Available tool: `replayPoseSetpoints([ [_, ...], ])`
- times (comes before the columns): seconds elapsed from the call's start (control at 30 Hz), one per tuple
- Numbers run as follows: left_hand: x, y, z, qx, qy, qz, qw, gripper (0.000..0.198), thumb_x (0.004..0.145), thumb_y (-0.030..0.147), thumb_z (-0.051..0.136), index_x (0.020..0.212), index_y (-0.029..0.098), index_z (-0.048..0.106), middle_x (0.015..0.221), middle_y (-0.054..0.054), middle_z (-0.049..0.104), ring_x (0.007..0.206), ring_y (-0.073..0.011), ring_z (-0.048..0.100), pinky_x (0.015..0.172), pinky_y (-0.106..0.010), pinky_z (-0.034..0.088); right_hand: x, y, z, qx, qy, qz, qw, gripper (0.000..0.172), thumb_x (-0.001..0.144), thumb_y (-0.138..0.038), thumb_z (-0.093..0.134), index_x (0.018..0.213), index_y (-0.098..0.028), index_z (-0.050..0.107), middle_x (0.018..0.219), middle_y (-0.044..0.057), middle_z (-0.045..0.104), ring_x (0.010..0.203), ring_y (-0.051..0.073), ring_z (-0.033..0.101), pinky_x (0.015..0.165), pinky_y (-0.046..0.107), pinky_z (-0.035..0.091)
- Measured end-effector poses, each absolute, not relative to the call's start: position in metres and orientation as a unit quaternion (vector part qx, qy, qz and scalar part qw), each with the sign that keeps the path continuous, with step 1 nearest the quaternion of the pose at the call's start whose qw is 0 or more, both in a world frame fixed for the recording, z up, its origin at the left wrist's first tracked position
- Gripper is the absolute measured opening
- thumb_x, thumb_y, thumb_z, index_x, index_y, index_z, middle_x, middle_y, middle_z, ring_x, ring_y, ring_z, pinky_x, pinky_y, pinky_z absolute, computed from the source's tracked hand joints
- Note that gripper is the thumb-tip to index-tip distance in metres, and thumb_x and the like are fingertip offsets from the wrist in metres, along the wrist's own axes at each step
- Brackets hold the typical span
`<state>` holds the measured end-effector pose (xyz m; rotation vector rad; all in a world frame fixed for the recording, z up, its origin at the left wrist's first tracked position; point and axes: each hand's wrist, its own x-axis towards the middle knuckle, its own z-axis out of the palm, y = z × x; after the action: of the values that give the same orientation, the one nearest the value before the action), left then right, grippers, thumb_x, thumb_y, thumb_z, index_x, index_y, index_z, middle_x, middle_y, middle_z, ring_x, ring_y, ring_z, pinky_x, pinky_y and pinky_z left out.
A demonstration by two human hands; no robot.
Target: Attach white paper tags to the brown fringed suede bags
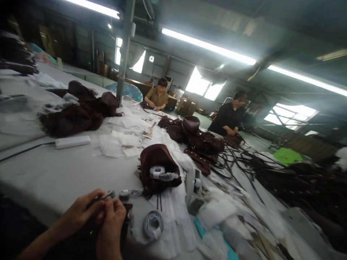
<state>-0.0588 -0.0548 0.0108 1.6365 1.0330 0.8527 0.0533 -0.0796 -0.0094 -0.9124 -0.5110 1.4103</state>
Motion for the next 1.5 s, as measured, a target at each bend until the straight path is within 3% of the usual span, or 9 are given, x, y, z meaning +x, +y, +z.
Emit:
replayPoseSetpoints([
  [0.4,-0.066,-0.047,-0.011,0.629,0.431,0.327,0.558,0.028,0.086,0.047,0.053,0.098,0.022,0.058,0.064,0.004,0.062,0.06,-0.0152,0.056,0.055,-0.019,0.045,0.055,-0.077,-0.02,-0.405,-0.222,0.623,0.632,0.04,0.068,-0.052,0.071,0.067,-0.016,0.053,0.039,-0.008,0.045,0.032,0.004,0.031,0.037,0.017,0.022],
  [0.53,-0.066,-0.049,-0.005,0.617,0.443,0.321,0.566,0.03,0.086,0.049,0.053,0.097,0.022,0.06,0.07,0.003,0.065,0.064,-0.0162,0.06,0.06,-0.02,0.048,0.068,-0.078,-0.021,-0.464,-0.235,0.598,0.61,0.05,0.064,-0.048,0.076,0.094,-0.016,0.05,0.053,-0.008,0.053,0.035,0.006,0.042,0.037,0.017,0.032],
  [0.63,-0.066,-0.049,0.0,0.637,0.432,0.308,0.559,0.03,0.084,0.049,0.055,0.094,0.022,0.064,0.08,0.001,0.069,0.073,-0.019,0.062,0.065,-0.021,0.049,0.08,-0.081,-0.014,-0.524,-0.327,0.501,0.607,0.057,0.071,-0.046,0.071,0.114,-0.019,0.046,0.063,-0.008,0.055,0.043,0.007,0.05,0.04,0.017,0.037],
  [0.77,-0.063,-0.049,0.003,0.65,0.394,0.289,0.581,0.031,0.085,0.049,0.053,0.09,0.021,0.066,0.08,-0.001,0.069,0.074,-0.0209,0.062,0.069,-0.024,0.051,0.087,-0.082,-0.004,-0.546,-0.472,0.458,0.519,0.037,0.08,-0.05,0.061,0.103,-0.02,0.061,0.057,-0.006,0.053,0.044,0.006,0.048,0.04,0.015,0.034],
  [0.9,-0.058,-0.05,0.004,0.65,0.385,0.286,0.59,0.033,0.086,0.051,0.05,0.088,0.021,0.065,0.076,-0.002,0.069,0.072,-0.0207,0.062,0.07,-0.026,0.051,0.083,-0.076,-0.009,-0.514,-0.417,0.54,0.52,0.047,0.078,-0.061,0.056,0.096,-0.018,0.058,0.042,-0.01,0.045,0.028,0.006,0.038,0.028,0.015,0.025],
  [1.13,-0.059,-0.044,-0.002,0.66,0.392,0.286,0.573,0.036,0.082,0.053,0.053,0.083,0.02,0.067,0.077,-0.003,0.07,0.076,-0.0219,0.062,0.073,-0.026,0.051,0.081,-0.07,-0.026,-0.501,-0.361,0.573,0.539,0.052,0.07,-0.065,0.063,0.091,-0.019,0.052,0.036,-0.013,0.041,0.023,0.005,0.033,0.024,0.014,0.021],
  [1.37,-0.062,-0.046,-0.003,0.625,0.385,0.263,0.627,0.037,0.086,0.053,0.048,0.084,0.02,0.066,0.075,-0.001,0.069,0.074,-0.0208,0.062,0.071,-0.025,0.051,0.083,-0.071,-0.034,-0.46,-0.374,0.596,0.54,0.051,0.07,-0.057,0.069,0.098,-0.018,0.054,0.041,-0.011,0.048,0.03,0.008,0.044,0.029,0.014,0.034],
  [1.5,-0.062,-0.051,-0.01,0.592,0.374,0.267,0.662,0.035,0.086,0.052,0.05,0.083,0.02,0.065,0.074,-0.002,0.069,0.071,-0.0206,0.062,0.066,-0.025,0.051,0.082,-0.074,-0.032,-0.463,-0.364,0.592,0.551,0.05,0.069,-0.055,0.07,0.099,-0.017,0.055,0.039,-0.012,0.045,0.028,0.007,0.041,0.028,0.014,0.032],
])
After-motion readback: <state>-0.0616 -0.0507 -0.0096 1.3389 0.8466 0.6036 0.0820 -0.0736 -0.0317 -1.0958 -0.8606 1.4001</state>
